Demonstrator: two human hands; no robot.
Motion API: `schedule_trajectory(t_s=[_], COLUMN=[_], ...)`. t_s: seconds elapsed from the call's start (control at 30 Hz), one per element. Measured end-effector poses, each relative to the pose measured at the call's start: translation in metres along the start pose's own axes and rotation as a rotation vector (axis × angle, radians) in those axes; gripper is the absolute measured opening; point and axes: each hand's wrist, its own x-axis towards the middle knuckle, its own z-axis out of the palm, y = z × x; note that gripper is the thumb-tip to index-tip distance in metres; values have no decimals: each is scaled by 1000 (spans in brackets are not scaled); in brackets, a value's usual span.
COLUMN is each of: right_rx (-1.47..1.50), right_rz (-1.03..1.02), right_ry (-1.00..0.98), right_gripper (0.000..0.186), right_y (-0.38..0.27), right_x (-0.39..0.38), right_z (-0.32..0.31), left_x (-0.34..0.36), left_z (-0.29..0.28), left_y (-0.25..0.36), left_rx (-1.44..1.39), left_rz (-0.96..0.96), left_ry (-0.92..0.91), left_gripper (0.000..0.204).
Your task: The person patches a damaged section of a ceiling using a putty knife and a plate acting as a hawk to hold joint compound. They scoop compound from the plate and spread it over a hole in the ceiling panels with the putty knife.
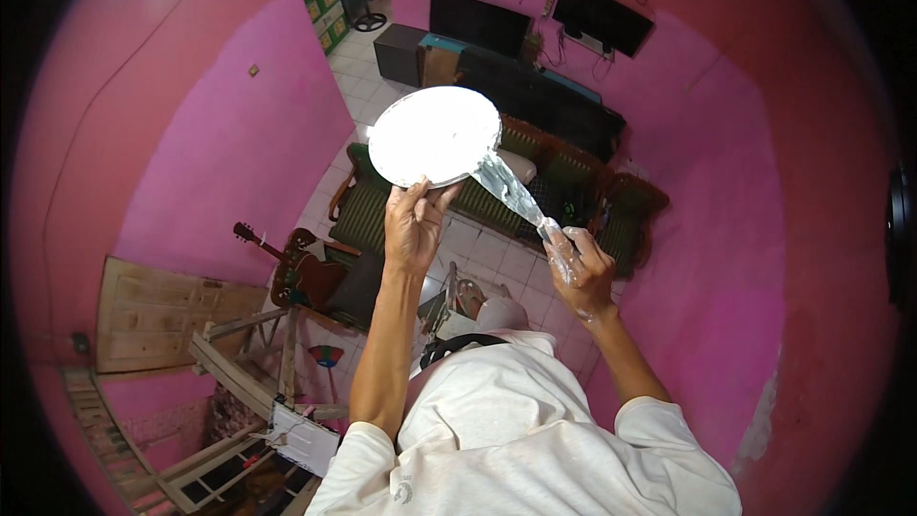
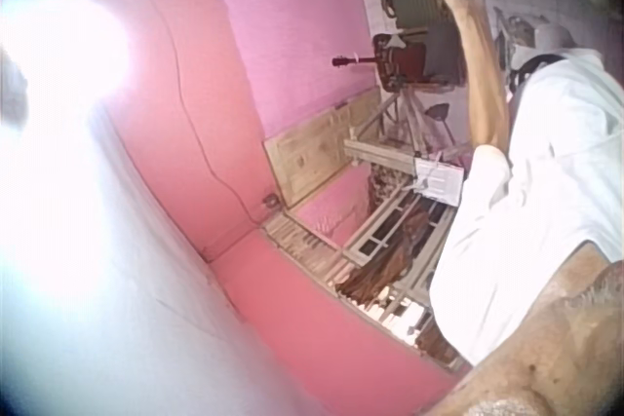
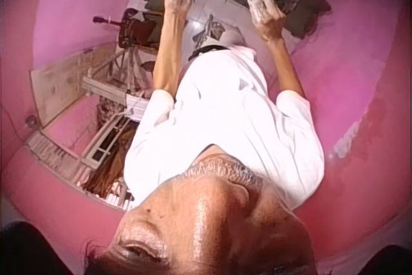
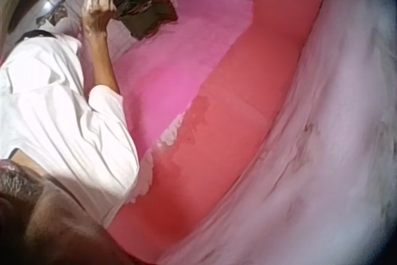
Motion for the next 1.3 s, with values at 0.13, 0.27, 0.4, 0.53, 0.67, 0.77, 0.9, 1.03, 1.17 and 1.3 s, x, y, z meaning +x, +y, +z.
schedule_trajectory(t_s=[0.13, 0.27, 0.4, 0.53, 0.67, 0.77, 0.9, 1.03, 1.17, 1.3], right_rx=[-136, 251, 1143, 1323, 1230, 1099, 1123, 1126, 888, 335], right_rz=[-40, 187, 824, 932, 956, 1028, 920, 885, 759, 248], right_ry=[-68, 99, -106, -151, -141, -86, 6, 3, 76, 146], right_gripper=[33, 26, 27, 24, 24, 25, 26, 27, 28, 29], right_y=[0, -18, -41, -50, -44, -34, -35, -35, -31, -26], right_x=[-9, -12, 2, 5, -5, -15, -11, 0, 10, 31], right_z=[-9, -5, 0, 8, 7, 8, 2, 5, 12, 18], left_x=[1, -11, -17, -21, -16, -13, -19, -24, -28, -31], left_z=[-10, -11, -3, 5, -9, -19, -10, -6, 2, 10], left_y=[3, 14, 18, 18, 20, 23, 27, 29, 33, 41], left_rx=[-69, -33, -26, -59, -17, -95, -30, -20, 9, 11], left_rz=[0, 10, -22, -15, 40, 46, 43, 16, 7, -6], left_ry=[16, 1, -10, -21, 11, 23, -4, 0, -12, -44], left_gripper=[33, 36, 41, 39, 35, 47, 37, 44, 45, 43])
